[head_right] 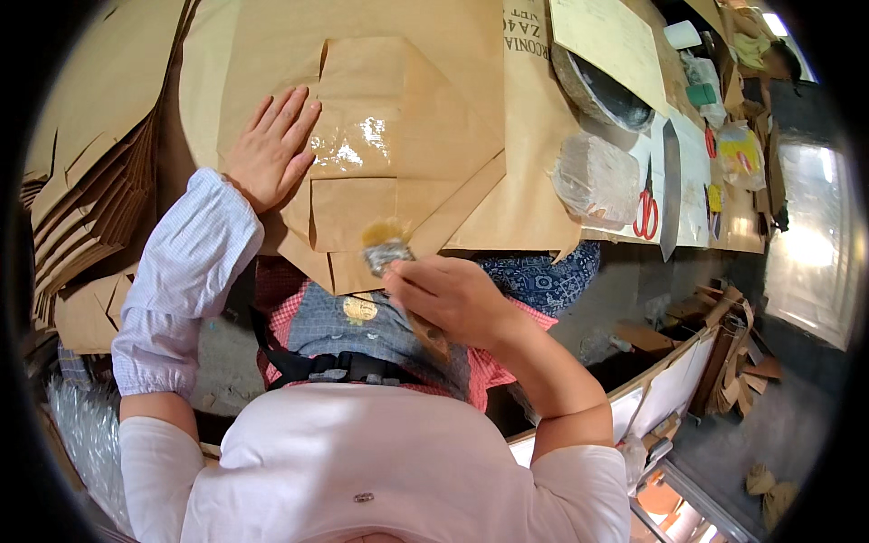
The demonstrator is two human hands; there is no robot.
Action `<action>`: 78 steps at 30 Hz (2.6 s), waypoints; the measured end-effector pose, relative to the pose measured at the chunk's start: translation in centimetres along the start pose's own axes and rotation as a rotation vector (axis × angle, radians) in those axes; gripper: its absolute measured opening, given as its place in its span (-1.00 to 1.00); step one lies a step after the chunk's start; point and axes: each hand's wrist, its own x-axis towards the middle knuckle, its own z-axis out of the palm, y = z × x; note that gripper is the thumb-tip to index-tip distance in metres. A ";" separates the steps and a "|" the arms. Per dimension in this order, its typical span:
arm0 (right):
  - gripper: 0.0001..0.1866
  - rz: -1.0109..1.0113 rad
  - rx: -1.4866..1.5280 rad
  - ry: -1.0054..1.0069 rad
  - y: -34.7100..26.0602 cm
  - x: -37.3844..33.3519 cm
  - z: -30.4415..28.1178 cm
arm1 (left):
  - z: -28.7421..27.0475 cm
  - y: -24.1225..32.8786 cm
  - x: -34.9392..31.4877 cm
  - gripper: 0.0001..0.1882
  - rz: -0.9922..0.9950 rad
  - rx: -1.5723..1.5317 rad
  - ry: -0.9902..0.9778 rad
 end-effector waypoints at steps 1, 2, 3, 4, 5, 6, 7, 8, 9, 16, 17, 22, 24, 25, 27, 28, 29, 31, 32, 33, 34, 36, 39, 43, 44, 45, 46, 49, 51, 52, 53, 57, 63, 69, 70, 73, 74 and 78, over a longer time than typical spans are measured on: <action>-0.67 -0.031 0.037 0.022 -0.1 0.2 0.4 | -0.1 0.0 0.0 -0.38 0.004 -0.013 0.014; -0.67 0.003 0.076 0.019 -0.4 0.5 0.4 | -0.2 0.1 0.1 -0.41 0.006 -0.025 0.028; -0.68 0.008 0.162 0.051 -0.3 1.0 -0.1 | -0.2 0.0 0.2 -0.44 0.008 -0.038 0.043; -0.69 -0.002 0.258 0.081 0.1 2.0 -0.6 | 0.0 -1.0 0.1 -0.48 0.002 -0.229 0.053; -0.69 -0.012 0.360 0.109 0.3 3.1 -1.0 | 0.7 -2.3 0.3 -0.53 -0.006 -0.420 0.062; -0.69 -0.042 0.387 0.133 0.0 4.8 -1.4 | 1.2 -3.5 0.2 -0.57 -0.016 -0.610 0.075; -0.68 -0.112 0.281 0.132 0.0 6.7 -1.1 | 1.4 -4.1 -0.1 -0.60 -0.004 -0.683 0.077; -0.66 -0.184 0.170 0.137 0.2 9.1 -0.5 | 1.1 -4.7 0.0 -0.62 0.014 -0.752 0.081; -0.64 -0.256 0.054 0.145 0.5 11.1 0.2 | 0.9 -5.0 0.0 -0.64 0.036 -0.820 0.089; -0.63 -0.086 -0.044 -0.221 -1.2 7.8 0.9 | 0.9 -2.6 0.0 -0.69 0.058 -0.469 0.284; -0.61 -0.042 -0.041 -0.264 -1.7 7.1 0.6 | 1.0 -2.5 -0.1 -0.69 0.032 -0.468 0.286; -0.59 -0.002 -0.024 -0.251 -1.8 3.4 0.6 | 1.6 -2.5 0.0 -0.70 0.001 -0.437 0.316; -0.61 0.001 0.029 -0.176 -2.0 2.4 0.2 | 1.8 -2.4 0.2 -0.70 0.007 -0.412 0.328; -0.62 -0.004 0.066 -0.122 -2.2 2.2 -0.4 | 1.7 -2.5 0.1 -0.70 0.017 -0.405 0.333; -0.64 0.048 0.068 -0.015 -2.6 1.7 -1.8 | 1.5 -2.8 0.0 -0.70 0.033 -0.392 0.341; -0.65 0.109 0.031 0.037 -2.8 1.4 -2.6 | 1.5 -2.8 0.0 -0.69 0.033 -0.382 0.345; -0.66 0.168 -0.005 0.087 -2.9 1.2 -3.0 | 1.4 -2.7 -0.1 -0.70 0.021 -0.381 0.341; -0.72 0.217 -0.053 0.122 -1.9 0.4 -1.6 | 1.2 -2.6 -0.1 -0.70 0.004 -0.379 0.335; -0.74 0.243 -0.015 0.077 -1.4 0.0 -0.3 | 1.2 -2.6 0.2 -0.69 0.024 -0.369 0.362; -0.76 0.267 0.024 0.032 -1.3 -0.2 0.7 | 1.1 -2.6 0.5 -0.69 0.034 -0.358 0.362; -0.80 0.136 0.015 0.103 -2.2 0.4 1.9 | 0.8 -2.4 0.5 -0.69 0.039 -0.345 0.355; -0.79 0.111 0.135 0.140 -2.8 1.4 1.8 | 0.2 -2.1 0.6 -0.69 0.033 -0.356 0.342; -0.74 0.246 0.581 0.067 -0.9 3.1 -2.7 | 0.5 -1.8 -0.7 -0.68 -0.012 -0.439 0.294; -0.82 0.700 0.727 0.608 3.8 5.8 -7.4 | -0.6 -0.7 -0.4 -0.69 0.000 -0.329 0.322; -0.82 0.733 0.677 0.637 4.5 7.3 -8.4 | -0.6 -0.6 -0.4 -0.71 0.017 -0.301 0.351; -0.82 0.765 0.628 0.665 5.2 8.9 -9.2 | -0.8 -0.7 -0.4 -0.71 0.021 -0.287 0.335; -0.84 0.754 0.602 0.619 6.8 9.7 -8.8 | -0.8 -0.8 -0.4 -0.70 0.023 -0.277 0.320; -0.87 0.747 0.514 0.504 11.0 11.3 -7.7 | -0.7 -0.8 0.0 -0.70 0.026 -0.294 0.293; -0.88 0.765 0.435 0.460 12.1 12.4 -8.1 | -0.7 -0.9 0.0 -0.69 0.027 -0.294 0.281; -0.89 0.745 0.421 0.465 12.4 13.0 -8.3 | -0.8 -1.0 0.0 -0.68 0.032 -0.280 0.279; -0.89 0.697 0.436 0.506 13.0 13.4 -8.1 | -0.9 -1.1 0.0 -0.66 0.038 -0.266 0.278; -0.85 0.625 0.584 0.680 11.7 15.1 -6.8 | -1.0 -1.6 -0.5 -0.66 -0.037 -0.471 0.313; -0.80 0.644 0.762 0.506 9.2 18.5 -0.8 | -0.8 -1.1 -0.4 -0.69 -0.100 -0.582 0.305; -0.77 0.625 0.218 0.417 11.3 22.2 -1.9 | -0.8 -1.5 -0.5 -0.74 -0.095 -0.575 0.292; -0.76 0.573 0.100 0.477 10.8 22.1 -2.2 | -0.5 -1.7 -0.6 -0.74 -0.107 -0.570 0.284; -0.80 0.596 0.335 0.592 5.7 18.6 -6.3 | -1.0 -1.6 -0.5 -0.76 -0.126 -0.563 0.288; -0.78 0.625 0.439 0.582 4.5 16.2 -8.0 | -1.1 -1.3 -0.3 -0.75 -0.128 -0.574 0.282; -0.68 0.480 -0.279 0.376 4.3 5.8 -11.7 | -0.8 -1.1 -0.8 -0.74 -0.165 -0.565 0.267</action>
